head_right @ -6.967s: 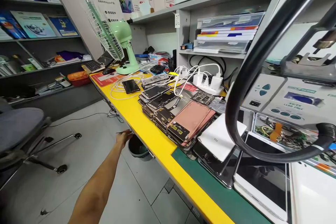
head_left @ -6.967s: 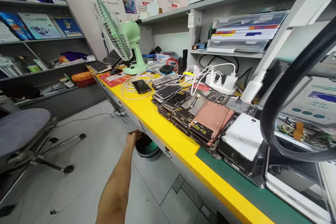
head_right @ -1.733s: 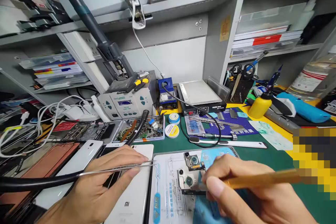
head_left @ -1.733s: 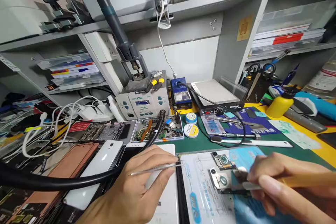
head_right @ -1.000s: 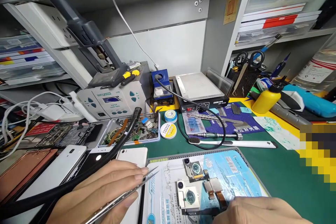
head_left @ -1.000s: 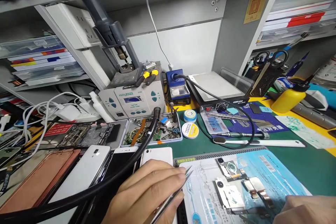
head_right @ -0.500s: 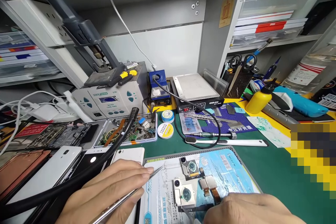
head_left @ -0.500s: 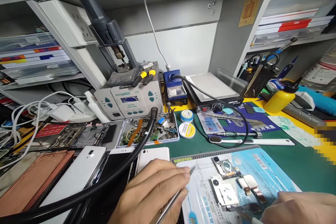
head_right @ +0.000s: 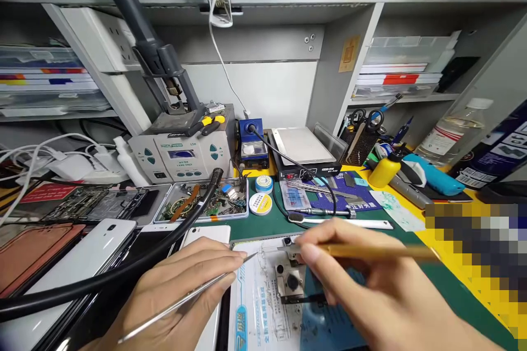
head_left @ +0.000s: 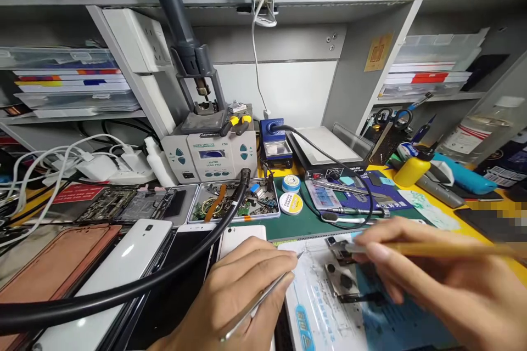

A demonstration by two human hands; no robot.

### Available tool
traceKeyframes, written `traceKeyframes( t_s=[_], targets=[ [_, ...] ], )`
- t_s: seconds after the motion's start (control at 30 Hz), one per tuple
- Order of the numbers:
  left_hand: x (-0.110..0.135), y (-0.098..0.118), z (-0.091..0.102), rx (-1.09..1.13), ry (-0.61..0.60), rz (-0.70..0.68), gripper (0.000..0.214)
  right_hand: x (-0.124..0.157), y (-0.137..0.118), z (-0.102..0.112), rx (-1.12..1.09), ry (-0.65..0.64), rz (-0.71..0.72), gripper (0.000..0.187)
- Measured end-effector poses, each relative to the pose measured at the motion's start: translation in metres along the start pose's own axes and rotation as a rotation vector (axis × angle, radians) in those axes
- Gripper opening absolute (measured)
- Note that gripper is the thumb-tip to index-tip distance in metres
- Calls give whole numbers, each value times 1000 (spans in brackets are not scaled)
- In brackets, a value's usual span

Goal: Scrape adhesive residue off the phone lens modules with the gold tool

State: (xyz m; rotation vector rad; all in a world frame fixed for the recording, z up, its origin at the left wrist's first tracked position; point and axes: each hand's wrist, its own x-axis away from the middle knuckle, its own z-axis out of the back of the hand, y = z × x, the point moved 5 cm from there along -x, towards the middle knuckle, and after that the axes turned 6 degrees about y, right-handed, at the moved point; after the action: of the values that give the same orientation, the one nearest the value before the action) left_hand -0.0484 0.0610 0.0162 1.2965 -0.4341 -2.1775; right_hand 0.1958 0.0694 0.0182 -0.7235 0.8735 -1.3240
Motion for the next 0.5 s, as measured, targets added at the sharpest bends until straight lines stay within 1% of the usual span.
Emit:
traceKeyframes(
  t_s=[0.03,0.07,0.1,0.17,0.2,0.3,0.4,0.5],
  targets=[
    [0,0,1,19,38,-10,29,-8,-7,-5,-14,-80,-41,31],
    [1,-1,1,34,70,-16,30,-17,-14,-10,-30,-131,-77,36],
    [1,-2,2,44,93,-18,31,-25,-22,-15,-34,-191,-89,40],
    [3,-4,0,43,88,-12,32,-41,-35,-26,2,-304,-94,42],
    [3,-4,0,38,84,-9,32,-47,-41,-31,12,-327,-90,43],
    [4,-5,1,31,88,10,30,-60,-50,-43,64,-357,-52,43],
    [3,-6,1,16,77,50,25,-64,-51,-53,123,-365,-1,37],
    [1,-7,0,12,57,91,22,-66,-51,-54,158,-335,42,32]
  ],
)
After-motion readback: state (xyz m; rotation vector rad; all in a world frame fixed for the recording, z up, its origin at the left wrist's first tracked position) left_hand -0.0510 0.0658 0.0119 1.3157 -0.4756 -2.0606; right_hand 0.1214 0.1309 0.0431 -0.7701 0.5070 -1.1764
